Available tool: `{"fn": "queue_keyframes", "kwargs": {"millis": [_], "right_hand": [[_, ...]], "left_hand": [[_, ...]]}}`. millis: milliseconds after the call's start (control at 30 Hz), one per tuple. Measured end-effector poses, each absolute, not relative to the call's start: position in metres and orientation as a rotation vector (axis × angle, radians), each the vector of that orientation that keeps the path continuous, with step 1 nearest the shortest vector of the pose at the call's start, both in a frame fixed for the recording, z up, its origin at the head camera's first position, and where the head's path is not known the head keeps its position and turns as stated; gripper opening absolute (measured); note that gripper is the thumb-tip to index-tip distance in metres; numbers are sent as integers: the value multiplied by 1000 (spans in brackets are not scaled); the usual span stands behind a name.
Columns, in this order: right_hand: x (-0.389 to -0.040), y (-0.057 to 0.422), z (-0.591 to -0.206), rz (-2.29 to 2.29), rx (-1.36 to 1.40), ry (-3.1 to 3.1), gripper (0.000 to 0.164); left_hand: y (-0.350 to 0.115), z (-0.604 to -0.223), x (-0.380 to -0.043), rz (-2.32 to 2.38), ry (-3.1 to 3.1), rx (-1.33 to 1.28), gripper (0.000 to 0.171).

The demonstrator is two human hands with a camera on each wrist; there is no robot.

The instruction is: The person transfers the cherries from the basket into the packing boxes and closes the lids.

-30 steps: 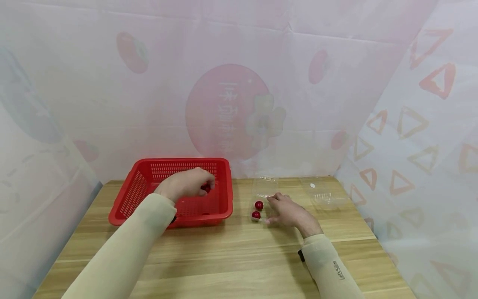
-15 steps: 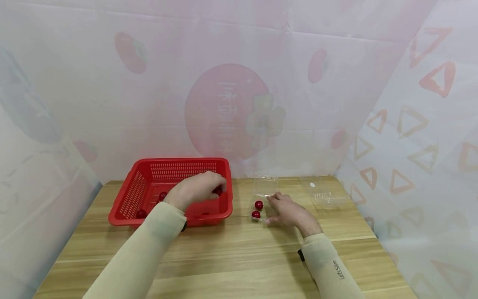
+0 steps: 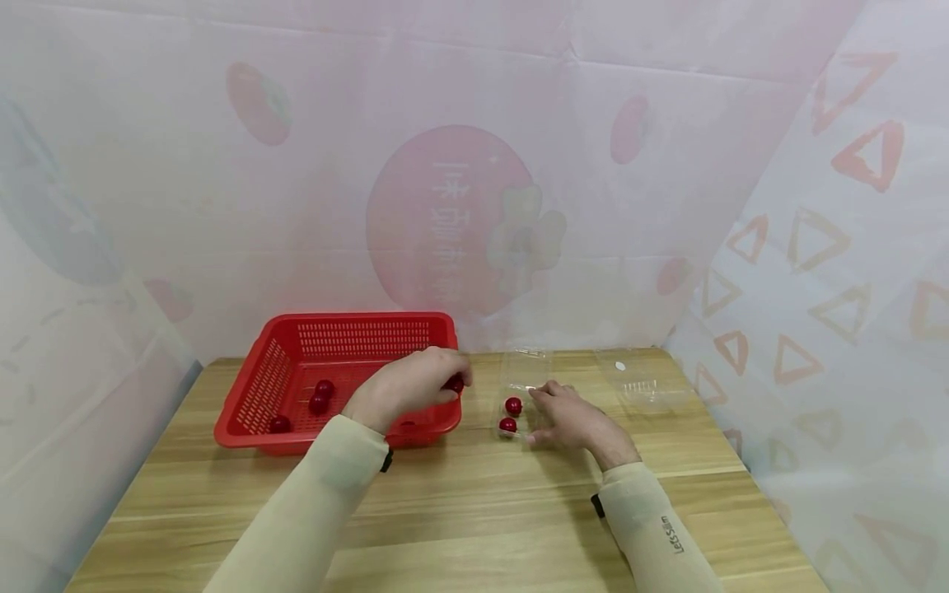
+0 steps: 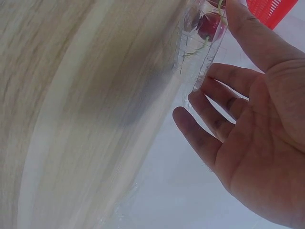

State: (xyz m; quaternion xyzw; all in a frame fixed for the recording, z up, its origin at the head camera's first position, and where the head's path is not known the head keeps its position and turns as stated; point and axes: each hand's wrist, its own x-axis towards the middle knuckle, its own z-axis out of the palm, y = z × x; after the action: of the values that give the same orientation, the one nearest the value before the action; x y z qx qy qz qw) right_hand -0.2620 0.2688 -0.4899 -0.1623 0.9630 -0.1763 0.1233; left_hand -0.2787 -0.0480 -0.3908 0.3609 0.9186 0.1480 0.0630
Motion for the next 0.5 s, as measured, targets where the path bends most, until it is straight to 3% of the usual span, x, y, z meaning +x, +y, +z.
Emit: {"fn": "queue_keyframes", "kwargs": {"millis": [500], "right_hand": [[-264, 270, -490, -521, -479, 2808, 95]], "left_hand": [[-25, -402, -269, 557, 2731, 1159, 16]]}}
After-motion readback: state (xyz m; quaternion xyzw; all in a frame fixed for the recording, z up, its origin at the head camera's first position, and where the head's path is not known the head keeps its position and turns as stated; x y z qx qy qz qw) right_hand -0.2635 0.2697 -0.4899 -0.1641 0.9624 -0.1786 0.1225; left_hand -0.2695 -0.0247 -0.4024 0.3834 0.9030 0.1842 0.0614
